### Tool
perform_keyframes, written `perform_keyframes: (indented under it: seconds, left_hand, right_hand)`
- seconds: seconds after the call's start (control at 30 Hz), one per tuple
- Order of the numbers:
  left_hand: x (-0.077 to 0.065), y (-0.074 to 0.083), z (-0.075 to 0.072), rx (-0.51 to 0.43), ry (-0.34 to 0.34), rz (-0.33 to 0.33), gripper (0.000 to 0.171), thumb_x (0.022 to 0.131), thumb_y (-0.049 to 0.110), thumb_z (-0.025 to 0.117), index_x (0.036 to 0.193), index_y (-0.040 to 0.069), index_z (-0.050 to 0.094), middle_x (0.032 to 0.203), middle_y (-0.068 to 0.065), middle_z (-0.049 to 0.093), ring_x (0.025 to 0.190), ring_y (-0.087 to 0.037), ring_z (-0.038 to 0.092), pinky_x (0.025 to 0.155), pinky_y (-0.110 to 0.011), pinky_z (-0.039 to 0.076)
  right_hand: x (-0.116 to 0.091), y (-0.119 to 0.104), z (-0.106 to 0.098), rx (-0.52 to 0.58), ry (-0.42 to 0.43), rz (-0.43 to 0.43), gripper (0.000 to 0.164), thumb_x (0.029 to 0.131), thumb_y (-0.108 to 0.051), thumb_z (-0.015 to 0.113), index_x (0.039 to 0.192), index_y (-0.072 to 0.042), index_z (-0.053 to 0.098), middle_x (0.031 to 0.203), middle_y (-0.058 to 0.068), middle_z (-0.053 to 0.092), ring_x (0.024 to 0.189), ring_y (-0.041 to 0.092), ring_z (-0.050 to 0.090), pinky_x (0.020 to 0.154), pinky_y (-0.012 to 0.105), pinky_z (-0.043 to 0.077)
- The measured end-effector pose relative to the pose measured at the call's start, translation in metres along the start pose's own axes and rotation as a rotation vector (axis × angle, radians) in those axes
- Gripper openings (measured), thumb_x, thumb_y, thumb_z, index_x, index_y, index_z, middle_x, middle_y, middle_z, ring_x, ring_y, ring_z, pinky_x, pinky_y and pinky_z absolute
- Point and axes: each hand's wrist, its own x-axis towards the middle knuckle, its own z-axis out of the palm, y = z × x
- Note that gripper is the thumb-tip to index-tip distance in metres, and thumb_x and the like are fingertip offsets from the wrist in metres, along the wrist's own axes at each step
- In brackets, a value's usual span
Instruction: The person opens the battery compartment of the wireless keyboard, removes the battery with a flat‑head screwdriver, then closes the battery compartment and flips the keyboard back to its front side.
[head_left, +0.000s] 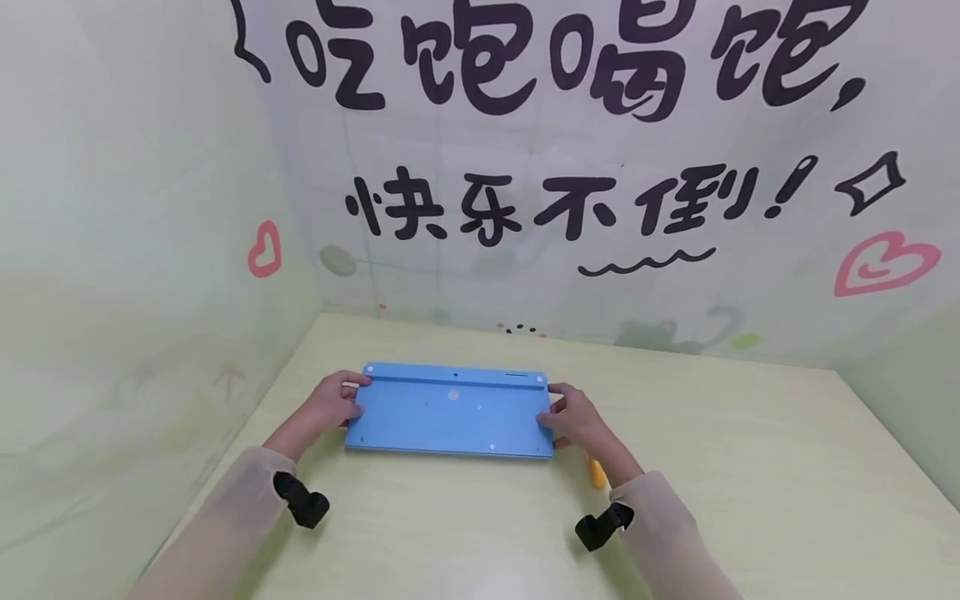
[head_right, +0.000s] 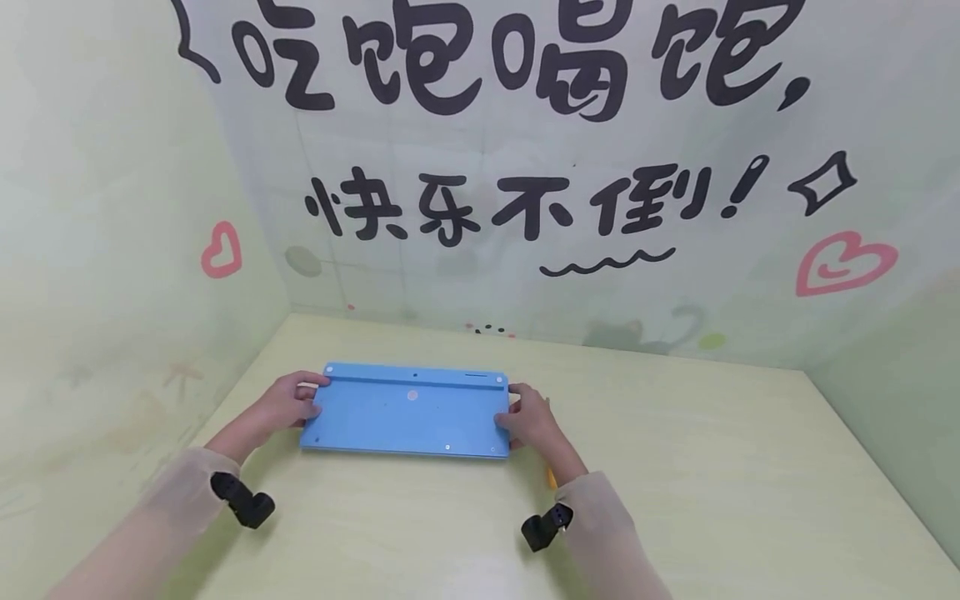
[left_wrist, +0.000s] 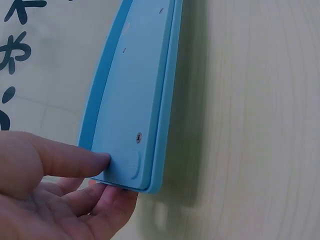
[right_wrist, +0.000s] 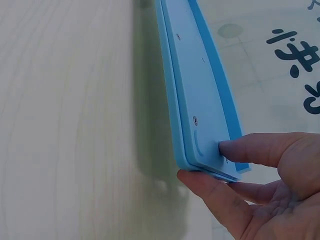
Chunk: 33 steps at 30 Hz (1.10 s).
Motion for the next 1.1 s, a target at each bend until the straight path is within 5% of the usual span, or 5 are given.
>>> perform_keyframes:
  seconds: [0.2, 0.47, 1.1]
  left_hand:
    - [0.001, -0.003, 0.002, 0.044, 0.018, -0.024, 0.040, 0.086, -0.009, 0.052, 0.125, -0.004, 0.045, 0.122, -0.029, 0.045, 0.104, -0.036, 0.050, 0.076, -0.039, 0.049]
    - [0.002, -0.011, 0.004, 0.096, 0.050, 0.007, 0.039, 0.080, -0.008, 0.060, 0.119, -0.005, 0.052, 0.113, -0.025, 0.051, 0.084, -0.027, 0.055, 0.064, -0.033, 0.050]
    - [0.001, -0.013, 0.007, 0.135, 0.084, -0.032, 0.038, 0.080, -0.007, 0.062, 0.117, -0.004, 0.057, 0.103, -0.018, 0.053, 0.086, -0.028, 0.051, 0.066, -0.031, 0.051]
  right_hand:
    - [-0.002, 0.003, 0.004, -0.003, -0.004, -0.010, 0.054, 0.084, -0.002, 0.063, 0.131, 0.006, 0.039, 0.090, 0.015, 0.050, 0.074, 0.024, 0.052, 0.056, 0.034, 0.053]
    - [0.000, 0.007, 0.006, -0.065, -0.017, -0.013, 0.050, 0.084, -0.002, 0.063, 0.128, 0.009, 0.042, 0.093, 0.015, 0.053, 0.078, 0.024, 0.055, 0.056, 0.032, 0.053]
    - [-0.001, 0.005, 0.013, -0.116, -0.020, 0.009, 0.047, 0.083, -0.001, 0.065, 0.122, 0.013, 0.046, 0.096, 0.017, 0.057, 0.079, 0.025, 0.058, 0.053, 0.032, 0.052]
